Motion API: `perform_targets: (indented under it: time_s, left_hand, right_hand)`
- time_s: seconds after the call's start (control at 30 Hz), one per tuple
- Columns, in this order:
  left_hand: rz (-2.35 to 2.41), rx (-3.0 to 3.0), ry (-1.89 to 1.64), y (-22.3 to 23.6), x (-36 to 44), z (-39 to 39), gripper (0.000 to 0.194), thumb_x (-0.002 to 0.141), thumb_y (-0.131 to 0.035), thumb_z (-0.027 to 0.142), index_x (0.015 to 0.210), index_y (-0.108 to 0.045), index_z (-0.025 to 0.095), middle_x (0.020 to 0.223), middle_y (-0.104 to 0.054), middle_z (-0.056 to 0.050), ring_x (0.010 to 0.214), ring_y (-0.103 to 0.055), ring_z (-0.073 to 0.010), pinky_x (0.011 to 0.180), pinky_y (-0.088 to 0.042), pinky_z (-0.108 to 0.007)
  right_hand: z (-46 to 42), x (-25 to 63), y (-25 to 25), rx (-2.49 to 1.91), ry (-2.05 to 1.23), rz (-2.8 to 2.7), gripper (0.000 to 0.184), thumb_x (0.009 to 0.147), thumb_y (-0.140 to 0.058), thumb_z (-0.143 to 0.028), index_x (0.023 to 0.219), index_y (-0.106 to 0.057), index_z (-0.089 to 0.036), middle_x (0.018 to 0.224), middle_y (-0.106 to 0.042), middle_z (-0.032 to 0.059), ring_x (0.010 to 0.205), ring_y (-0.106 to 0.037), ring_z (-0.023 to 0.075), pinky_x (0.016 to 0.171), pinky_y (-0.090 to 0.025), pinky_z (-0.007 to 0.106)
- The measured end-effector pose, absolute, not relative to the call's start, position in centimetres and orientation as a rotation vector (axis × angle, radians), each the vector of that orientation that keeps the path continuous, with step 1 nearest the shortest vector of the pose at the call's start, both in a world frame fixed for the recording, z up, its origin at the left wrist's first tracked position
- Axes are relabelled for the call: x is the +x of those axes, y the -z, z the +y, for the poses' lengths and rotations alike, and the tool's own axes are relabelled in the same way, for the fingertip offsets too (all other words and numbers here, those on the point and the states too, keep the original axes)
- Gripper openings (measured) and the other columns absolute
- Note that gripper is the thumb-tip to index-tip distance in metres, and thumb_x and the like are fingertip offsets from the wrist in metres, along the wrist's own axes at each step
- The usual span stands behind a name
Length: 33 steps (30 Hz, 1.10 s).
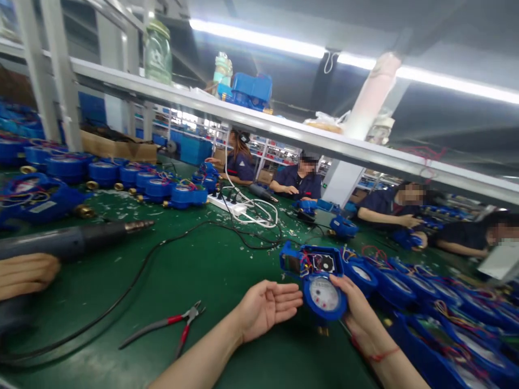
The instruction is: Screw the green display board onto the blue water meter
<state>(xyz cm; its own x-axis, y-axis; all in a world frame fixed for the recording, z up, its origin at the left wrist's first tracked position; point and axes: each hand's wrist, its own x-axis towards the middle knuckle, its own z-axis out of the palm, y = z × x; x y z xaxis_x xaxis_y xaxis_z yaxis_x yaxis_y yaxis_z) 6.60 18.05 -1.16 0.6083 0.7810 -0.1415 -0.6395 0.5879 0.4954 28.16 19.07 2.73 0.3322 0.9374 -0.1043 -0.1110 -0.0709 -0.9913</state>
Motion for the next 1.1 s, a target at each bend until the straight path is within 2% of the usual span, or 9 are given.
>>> perform_targets:
  time_s: [0.13,0.3,0.57,0.67,0.77,0.83,0.9,0.97,1.1]
  left_hand:
    - [0.301,0.439,-0.79,0.5,5.6,18.1,0.067,0.099,-0.023,0.045,0.111,-0.068,-0.003,0.108,-0.074,-0.023,0.103,-0.071,-0.0276,0.092,-0.051,-0.037]
    - [0.293,0.476,-0.894,-0.4,4.7,18.0,0.062,0.096,-0.032,0.056,0.121,-0.065,0.01,0.12,-0.072,-0.015,0.113,-0.067,-0.0237,0.1,-0.047,-0.036]
    - [0.717,0.972,-1.081,-0.1,5.0,18.9,0.083,0.093,-0.01,0.063,0.15,-0.027,0.006,0.153,-0.042,-0.02,0.14,-0.043,-0.0254,0.115,-0.034,-0.043]
    - [0.947,1.129,-1.098,0.3,5.4,19.4,0.084,0.088,-0.033,0.066,0.153,-0.024,0.015,0.163,-0.021,-0.015,0.151,-0.013,-0.0299,0.12,-0.015,-0.053]
    - [1.286,1.464,-1.148,0.6,6.0,20.1,0.078,0.077,-0.066,0.047,0.148,-0.038,0.027,0.166,-0.001,-0.004,0.148,0.021,-0.032,0.112,0.017,-0.063]
    - [1.556,1.722,-1.179,0.8,6.3,20.5,0.065,0.08,-0.064,0.035,0.142,-0.048,0.026,0.164,-0.019,-0.01,0.151,0.008,-0.0344,0.109,0.02,-0.066]
    - [1.691,1.822,-1.148,0.9,6.4,21.0,0.053,0.084,-0.058,0.034,0.135,-0.054,0.019,0.139,-0.058,-0.019,0.141,-0.038,-0.0376,0.114,-0.005,-0.066]
    - [1.64,1.77,-1.094,0.8,6.2,21.2,0.046,0.084,-0.056,0.039,0.122,-0.063,0.014,0.101,-0.076,-0.015,0.106,-0.068,-0.0341,0.105,-0.038,-0.054]
    - [1.455,1.755,-1.017,0.5,5.5,20.4,0.043,0.087,-0.049,0.05,0.104,-0.07,0.017,0.096,-0.077,-0.008,0.092,-0.07,-0.0276,0.084,-0.052,-0.036]
  right_hand:
    - [15.5,29.8,-1.9,-1.337,-1.284,-0.551,0.039,0.057,-0.079,-0.034,0.086,-0.065,-0.013,0.075,-0.073,0.0077,0.068,-0.069,0.0236,0.068,-0.057,0.035]
    - [11.8,30.4,-1.0,-1.23,-1.54,-0.309,0.024,0.07,-0.079,-0.028,0.082,-0.071,-0.009,0.077,-0.075,0.0096,0.069,-0.071,0.0229,0.077,-0.058,0.034]
    - [10.2,30.1,-0.4,-1.148,-1.726,-0.229,0.024,0.07,-0.084,-0.028,0.081,-0.073,-0.009,0.078,-0.075,0.0075,0.069,-0.071,0.0187,0.082,-0.056,0.03]
    - [9.8,29.3,-0.7,-1.14,-1.741,-0.26,0.032,0.065,-0.086,-0.033,0.08,-0.072,-0.009,0.077,-0.074,0.0073,0.069,-0.07,0.0194,0.085,-0.055,0.033]
    - [9.4,28.8,-0.6,-1.105,-1.752,-0.3,0.041,0.062,-0.088,-0.04,0.084,-0.07,-0.01,0.082,-0.075,0.0078,0.081,-0.071,0.0221,0.091,-0.052,0.035]
    - [9.1,28.8,-0.2,-1.063,-1.729,-0.342,0.042,0.063,-0.087,-0.042,0.084,-0.069,-0.012,0.088,-0.075,0.0074,0.089,-0.07,0.0224,0.096,-0.049,0.036]
    - [9.0,28.9,0.2,-1.041,-1.73,-0.358,0.04,0.065,-0.086,-0.043,0.084,-0.067,-0.013,0.094,-0.074,0.0072,0.095,-0.068,0.0224,0.099,-0.046,0.036]
    - [8.9,29.0,0.5,-1.047,-1.744,-0.346,0.041,0.066,-0.085,-0.045,0.084,-0.066,-0.014,0.097,-0.074,0.0074,0.099,-0.067,0.0229,0.1,-0.045,0.036]
    - [8.8,29.1,0.7,-1.046,-1.761,-0.349,0.039,0.07,-0.082,-0.046,0.089,-0.069,-0.014,0.101,-0.073,0.0079,0.103,-0.066,0.0239,0.101,-0.044,0.038]
